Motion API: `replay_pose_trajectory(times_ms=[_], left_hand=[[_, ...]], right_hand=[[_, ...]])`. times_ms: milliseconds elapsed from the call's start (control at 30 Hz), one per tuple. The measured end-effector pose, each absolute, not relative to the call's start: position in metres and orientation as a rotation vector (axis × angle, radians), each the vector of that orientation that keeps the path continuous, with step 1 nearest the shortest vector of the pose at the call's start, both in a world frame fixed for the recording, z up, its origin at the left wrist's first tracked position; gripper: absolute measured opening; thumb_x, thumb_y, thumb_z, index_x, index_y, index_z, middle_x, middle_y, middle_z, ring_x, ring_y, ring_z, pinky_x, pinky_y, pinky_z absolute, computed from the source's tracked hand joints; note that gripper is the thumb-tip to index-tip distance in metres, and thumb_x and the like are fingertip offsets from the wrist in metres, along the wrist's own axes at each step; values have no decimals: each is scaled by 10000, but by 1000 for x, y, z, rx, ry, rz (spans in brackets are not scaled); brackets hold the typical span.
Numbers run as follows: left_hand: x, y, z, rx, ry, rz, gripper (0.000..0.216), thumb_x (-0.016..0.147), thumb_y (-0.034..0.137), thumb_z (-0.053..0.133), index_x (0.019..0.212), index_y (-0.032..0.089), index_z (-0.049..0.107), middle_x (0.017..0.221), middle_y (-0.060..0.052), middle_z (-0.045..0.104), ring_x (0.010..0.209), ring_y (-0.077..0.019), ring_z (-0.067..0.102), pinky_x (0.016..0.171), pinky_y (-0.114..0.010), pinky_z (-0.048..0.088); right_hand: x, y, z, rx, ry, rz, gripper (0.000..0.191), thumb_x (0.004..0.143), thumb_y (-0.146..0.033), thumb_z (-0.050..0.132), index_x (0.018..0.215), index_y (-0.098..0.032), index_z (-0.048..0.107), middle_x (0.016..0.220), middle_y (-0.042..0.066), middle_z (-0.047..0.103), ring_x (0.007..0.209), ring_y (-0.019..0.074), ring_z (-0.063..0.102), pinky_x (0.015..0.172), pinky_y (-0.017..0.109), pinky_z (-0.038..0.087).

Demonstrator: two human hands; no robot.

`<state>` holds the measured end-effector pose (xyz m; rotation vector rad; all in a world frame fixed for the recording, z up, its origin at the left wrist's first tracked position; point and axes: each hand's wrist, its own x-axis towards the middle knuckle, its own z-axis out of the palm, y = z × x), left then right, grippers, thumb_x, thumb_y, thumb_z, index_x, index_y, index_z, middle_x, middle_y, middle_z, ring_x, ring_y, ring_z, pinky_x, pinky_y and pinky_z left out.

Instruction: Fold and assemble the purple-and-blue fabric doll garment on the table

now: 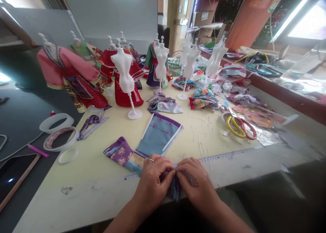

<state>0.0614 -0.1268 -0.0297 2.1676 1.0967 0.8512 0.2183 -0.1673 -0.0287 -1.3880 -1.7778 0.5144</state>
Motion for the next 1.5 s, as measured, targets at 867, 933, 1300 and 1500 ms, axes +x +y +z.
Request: replay_pose_trajectory(times_ms=[867, 933, 1300, 1500], left_hand=[[60, -125, -32, 2272, 1050, 835, 130, 824, 111, 483, 755, 185, 564, 789, -13, 612, 825, -180, 513, 821, -381, 367], [60, -125, -32, 2273, 1052, 826, 132, 823, 97, 476, 759, 182, 555, 789, -13, 602, 823, -181, 506, 821, -382, 360], [59, -125, -31, 2267, 1036, 772, 150, 836, 78, 442, 755, 178, 519, 786, -14, 571, 817, -176, 478, 819, -380, 351], [59, -125, -30, 2297, 1016, 748, 170, 838, 94, 417, 732, 185, 513, 758, -18, 560, 794, -179, 480, 830, -389, 362]], right_hand=[[212, -156, -37, -1379, -1888, 329, 182, 802, -79, 430, 670, -182, 501, 636, 24, 533, 640, 165, 449, 631, 332, 347], [212, -156, -38, -1375, -1905, 336, 186, 809, -80, 416, 682, -182, 505, 639, 24, 529, 644, 168, 450, 633, 331, 347], [214, -158, -37, -1352, -1921, 399, 164, 801, -85, 399, 760, -178, 529, 692, 38, 527, 680, 183, 459, 662, 352, 354], [213, -159, -37, -1379, -1932, 332, 189, 802, -98, 423, 654, -184, 504, 623, 25, 512, 631, 167, 450, 631, 331, 347]])
